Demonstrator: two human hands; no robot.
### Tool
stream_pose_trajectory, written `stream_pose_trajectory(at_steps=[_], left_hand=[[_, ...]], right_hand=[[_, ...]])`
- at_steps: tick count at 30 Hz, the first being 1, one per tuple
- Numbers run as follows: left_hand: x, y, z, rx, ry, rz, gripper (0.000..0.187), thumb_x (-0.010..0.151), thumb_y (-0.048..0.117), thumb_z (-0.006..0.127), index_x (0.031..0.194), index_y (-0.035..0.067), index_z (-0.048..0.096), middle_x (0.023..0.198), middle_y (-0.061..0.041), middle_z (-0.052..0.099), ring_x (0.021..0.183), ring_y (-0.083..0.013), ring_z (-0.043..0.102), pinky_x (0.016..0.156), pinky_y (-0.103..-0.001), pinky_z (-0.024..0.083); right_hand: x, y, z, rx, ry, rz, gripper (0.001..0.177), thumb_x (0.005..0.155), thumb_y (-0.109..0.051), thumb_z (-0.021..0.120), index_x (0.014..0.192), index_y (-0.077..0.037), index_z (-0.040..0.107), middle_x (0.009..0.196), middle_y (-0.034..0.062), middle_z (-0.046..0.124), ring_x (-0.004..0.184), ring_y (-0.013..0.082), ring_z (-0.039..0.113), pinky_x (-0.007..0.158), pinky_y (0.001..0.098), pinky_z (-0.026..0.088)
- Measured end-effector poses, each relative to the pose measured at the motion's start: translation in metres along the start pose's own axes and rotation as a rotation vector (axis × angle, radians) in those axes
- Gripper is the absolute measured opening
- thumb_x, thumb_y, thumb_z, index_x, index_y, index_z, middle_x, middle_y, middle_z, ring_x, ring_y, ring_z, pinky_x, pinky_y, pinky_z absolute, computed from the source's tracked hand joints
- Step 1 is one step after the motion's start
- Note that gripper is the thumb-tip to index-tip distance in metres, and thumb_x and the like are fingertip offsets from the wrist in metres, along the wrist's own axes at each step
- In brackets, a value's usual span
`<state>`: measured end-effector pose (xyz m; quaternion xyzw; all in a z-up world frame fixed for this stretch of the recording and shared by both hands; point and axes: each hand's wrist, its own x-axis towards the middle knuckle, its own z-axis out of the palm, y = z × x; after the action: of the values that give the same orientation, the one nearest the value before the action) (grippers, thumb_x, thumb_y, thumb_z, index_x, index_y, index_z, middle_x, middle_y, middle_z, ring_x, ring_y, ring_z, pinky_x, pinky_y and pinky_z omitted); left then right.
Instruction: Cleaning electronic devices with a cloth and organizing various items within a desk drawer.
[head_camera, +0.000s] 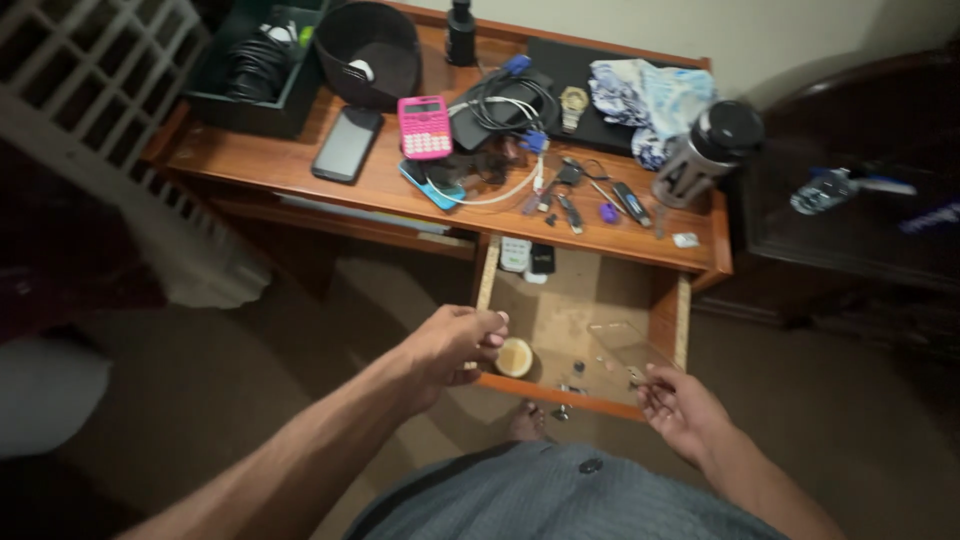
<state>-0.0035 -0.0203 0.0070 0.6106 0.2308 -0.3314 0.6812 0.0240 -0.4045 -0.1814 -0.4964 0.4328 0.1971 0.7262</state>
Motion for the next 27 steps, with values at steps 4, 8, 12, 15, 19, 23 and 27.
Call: stream_pose_trajectory(at_steps=[4,8,12,15,19,23,27], left_hand=[[-0.015,-0.01,0.005,0.087,0.019,0.004,0.025,0.094,0.035,0.061,0.076,0.018,0.058,0.071,0.01,0.055,0.069,-0.0048,0.053,0.066,-0.029,0.042],[-0.027,-0.045,0.003,0.066,-0.066,0.046,0.024,0.095,0.035,0.063,0.08,0.016,0.062,0.073,0.007,0.056,0.068,-0.0072,0.049,0.063,-0.029,0.041],[-0.059,-0.069,0.011,0.112,-0.045,0.001,0.018,0.093,0.033,0.065,0.088,0.015,0.066,0.081,0.008,0.062,0.075,-0.005,0.056,0.066,-0.028,0.046],[-0.077,-0.089,0.013,0.101,-0.07,-0.003,0.017,0.092,0.033,0.066,0.089,0.017,0.065,0.082,0.008,0.062,0.075,-0.0053,0.056,0.067,-0.028,0.044],[-0.085,-0.116,0.018,0.095,-0.105,-0.004,0.018,0.092,0.033,0.067,0.088,0.016,0.063,0.08,0.008,0.061,0.073,-0.0066,0.056,0.068,-0.03,0.043],[-0.11,-0.123,0.026,0.126,-0.093,0.002,0.02,0.093,0.035,0.066,0.088,0.017,0.063,0.08,0.008,0.06,0.073,-0.006,0.055,0.07,-0.03,0.044],[-0.127,-0.13,0.034,0.128,-0.093,0.04,0.019,0.093,0.035,0.066,0.088,0.016,0.064,0.082,0.007,0.061,0.076,-0.0064,0.056,0.071,-0.031,0.045]], right_hand=[[-0.041,0.012,-0.006,0.017,-0.013,-0.065,0.016,0.091,-0.016,0.071,0.097,-0.007,0.059,0.087,0.0064,0.063,0.078,0.016,0.061,0.072,0.0285,0.056],[-0.094,0.031,-0.002,0.046,0.003,-0.111,0.015,0.091,-0.015,0.07,0.099,-0.008,0.059,0.089,0.006,0.064,0.081,0.0153,0.061,0.073,0.0287,0.056],[-0.126,0.059,-0.007,0.069,-0.008,-0.125,0.017,0.089,-0.013,0.07,0.102,-0.008,0.06,0.092,0.0061,0.064,0.083,0.0152,0.061,0.075,0.0293,0.056],[-0.15,0.079,-0.008,0.08,-0.024,-0.13,0.018,0.088,-0.013,0.071,0.102,-0.007,0.061,0.091,0.0059,0.063,0.082,0.0157,0.061,0.076,0.0299,0.056],[-0.183,0.099,-0.012,0.075,-0.056,-0.144,0.018,0.087,-0.013,0.071,0.1,-0.006,0.062,0.088,0.0046,0.063,0.08,0.015,0.06,0.075,0.0298,0.055],[-0.201,0.109,-0.016,0.051,-0.07,-0.156,0.017,0.086,-0.013,0.072,0.099,-0.006,0.062,0.086,0.0052,0.063,0.079,0.0149,0.06,0.074,0.0304,0.054],[-0.21,0.116,-0.025,0.029,-0.062,-0.145,0.016,0.086,-0.014,0.072,0.098,-0.006,0.063,0.086,0.0056,0.063,0.079,0.0144,0.06,0.073,0.0297,0.054]])
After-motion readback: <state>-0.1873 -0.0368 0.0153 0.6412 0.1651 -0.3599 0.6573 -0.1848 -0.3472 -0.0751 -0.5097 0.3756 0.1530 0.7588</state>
